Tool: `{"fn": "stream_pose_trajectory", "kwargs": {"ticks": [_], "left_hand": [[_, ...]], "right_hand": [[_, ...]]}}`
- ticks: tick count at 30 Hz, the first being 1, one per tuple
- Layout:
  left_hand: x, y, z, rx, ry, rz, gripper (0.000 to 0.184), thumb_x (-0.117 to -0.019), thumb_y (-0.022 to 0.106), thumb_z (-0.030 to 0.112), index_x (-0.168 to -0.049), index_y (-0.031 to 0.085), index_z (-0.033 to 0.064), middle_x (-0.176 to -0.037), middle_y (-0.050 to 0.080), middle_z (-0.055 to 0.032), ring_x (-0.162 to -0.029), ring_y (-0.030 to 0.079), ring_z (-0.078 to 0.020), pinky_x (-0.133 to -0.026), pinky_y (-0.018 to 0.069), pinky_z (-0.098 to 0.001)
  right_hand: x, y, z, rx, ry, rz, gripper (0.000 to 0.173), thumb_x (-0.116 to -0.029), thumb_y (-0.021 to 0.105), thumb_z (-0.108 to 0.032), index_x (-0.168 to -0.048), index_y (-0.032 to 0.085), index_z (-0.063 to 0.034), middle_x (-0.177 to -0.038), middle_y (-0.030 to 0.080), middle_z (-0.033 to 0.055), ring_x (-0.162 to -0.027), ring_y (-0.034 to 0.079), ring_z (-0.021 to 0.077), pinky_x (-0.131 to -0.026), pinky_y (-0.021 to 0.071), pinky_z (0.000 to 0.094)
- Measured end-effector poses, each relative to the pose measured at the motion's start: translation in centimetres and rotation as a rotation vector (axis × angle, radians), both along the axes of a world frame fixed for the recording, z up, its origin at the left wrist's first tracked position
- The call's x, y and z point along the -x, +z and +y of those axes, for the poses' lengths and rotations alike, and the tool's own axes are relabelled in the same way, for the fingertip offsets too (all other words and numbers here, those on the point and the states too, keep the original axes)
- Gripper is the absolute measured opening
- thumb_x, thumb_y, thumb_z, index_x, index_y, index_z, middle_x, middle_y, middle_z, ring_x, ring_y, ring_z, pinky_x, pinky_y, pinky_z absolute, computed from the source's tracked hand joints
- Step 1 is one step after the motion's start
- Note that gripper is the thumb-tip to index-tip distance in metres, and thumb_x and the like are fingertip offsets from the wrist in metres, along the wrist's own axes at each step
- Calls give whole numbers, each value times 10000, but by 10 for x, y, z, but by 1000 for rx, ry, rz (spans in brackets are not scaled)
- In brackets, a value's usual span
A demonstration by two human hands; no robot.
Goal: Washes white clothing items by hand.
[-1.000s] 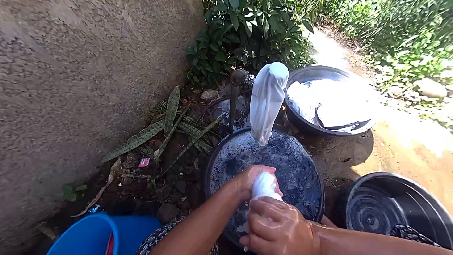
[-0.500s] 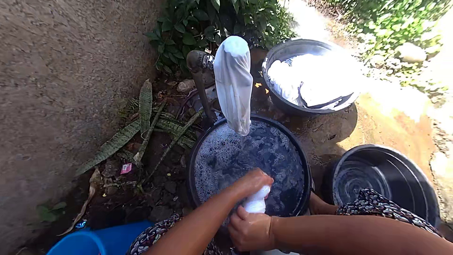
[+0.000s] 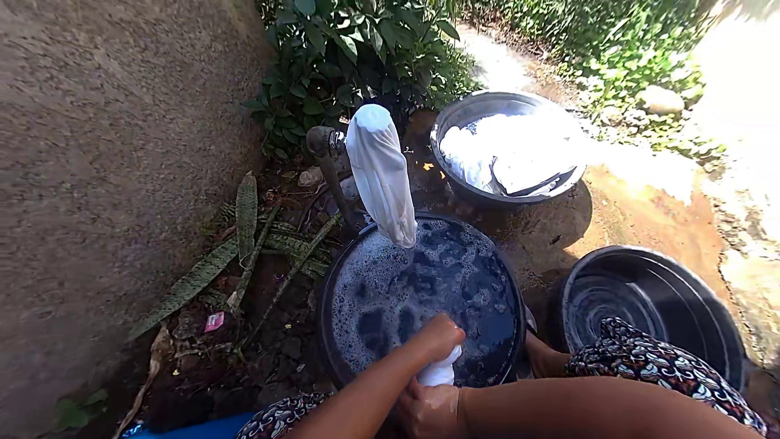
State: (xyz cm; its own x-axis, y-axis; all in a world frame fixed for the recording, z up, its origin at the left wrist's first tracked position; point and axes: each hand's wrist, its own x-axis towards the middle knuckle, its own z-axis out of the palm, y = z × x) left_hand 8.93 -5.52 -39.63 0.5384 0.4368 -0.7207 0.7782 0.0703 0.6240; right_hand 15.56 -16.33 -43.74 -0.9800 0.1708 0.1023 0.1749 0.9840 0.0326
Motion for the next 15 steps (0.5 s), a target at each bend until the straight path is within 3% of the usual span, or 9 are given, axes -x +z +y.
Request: {"fn": "stream_pose_trajectory", "kwargs": {"ticks": [3, 5, 8, 9, 11, 12, 13, 14, 15], "left_hand": [[-4, -9, -3, 23, -49, 8, 451, -1098, 400, 266, -1032, 678, -83, -1068, 671, -233, -1040, 631, -337, -951, 462, -532], [-3, -12, -3, 104, 2, -20, 425, -1094, 407, 246, -1023, 677, -75, -1008, 677, -196, -967, 638, -285, -920, 478, -488], [8, -11, -2, 446, 450, -213, 288, -1076, 386, 179, -894, 565, 45, -666, 575, -9, -600, 592, -108, -638, 532, -281], [13, -7, 1, 567, 625, -296, 329, -1105, 329, 207, -877, 528, 80, -617, 556, 9, -554, 589, -102, -596, 541, -266], [23, 4, 4, 640, 900, -408, 525, -1123, 232, 438, -883, 576, 124, -652, 600, 0, -588, 604, -111, -585, 528, -279], [29, 10, 6, 653, 949, -461, 648, -1083, 146, 578, -1033, 612, 131, -793, 667, -40, -716, 663, -154, -657, 568, -334], [36, 8, 11, 678, 957, -525, 801, -1022, 69, 694, -1245, 577, 116, -990, 695, -119, -873, 691, -246, -745, 587, -427], [41, 5, 17, 665, 945, -570, 923, -967, 0, 761, -1409, 482, 109, -1139, 681, -185, -963, 694, -317, -782, 589, -482], [43, 5, 24, 619, 950, -590, 980, -941, -39, 783, -1492, 403, 104, -1215, 667, -218, -1007, 696, -352, -810, 584, -503]], "right_hand": [[-3, -3, -4, 57, -1, 29, 161, -905, 596, 3, -848, 744, -21, -862, 711, 102, -890, 699, 276, -726, 556, 407], [-4, 5, -3, 114, -3, 59, 153, -897, 610, 3, -853, 750, -39, -855, 719, 87, -884, 703, 266, -740, 559, 407], [-11, 45, 18, 306, -25, 110, 104, -907, 654, -38, -927, 754, -60, -893, 722, 93, -912, 702, 286, -789, 563, 432], [-18, 58, 31, 363, -86, 231, 57, -890, 683, -108, -880, 736, -87, -853, 704, 78, -877, 693, 274, -765, 563, 420], [-36, 79, 64, 575, -349, 519, 215, -903, 706, -261, -805, 682, -71, -820, 673, 92, -860, 675, 252, -771, 563, 405], [-49, 94, 84, 795, -534, 609, 281, -910, 713, -302, -875, 691, -24, -896, 677, 119, -925, 655, 232, -834, 534, 392], [-65, 110, 107, 1052, -721, 677, 284, -906, 688, -276, -980, 684, -2, -994, 660, 111, -987, 626, 182, -880, 512, 358], [-81, 121, 131, 1283, -893, 778, 226, -895, 617, -202, -1034, 648, -26, -1018, 641, 65, -972, 618, 127, -867, 516, 327], [-98, 125, 152, 1460, -1039, 947, 180, -894, 534, -132, -1033, 619, -56, -976, 649, 35, -911, 637, 110, -819, 544, 320]]}}
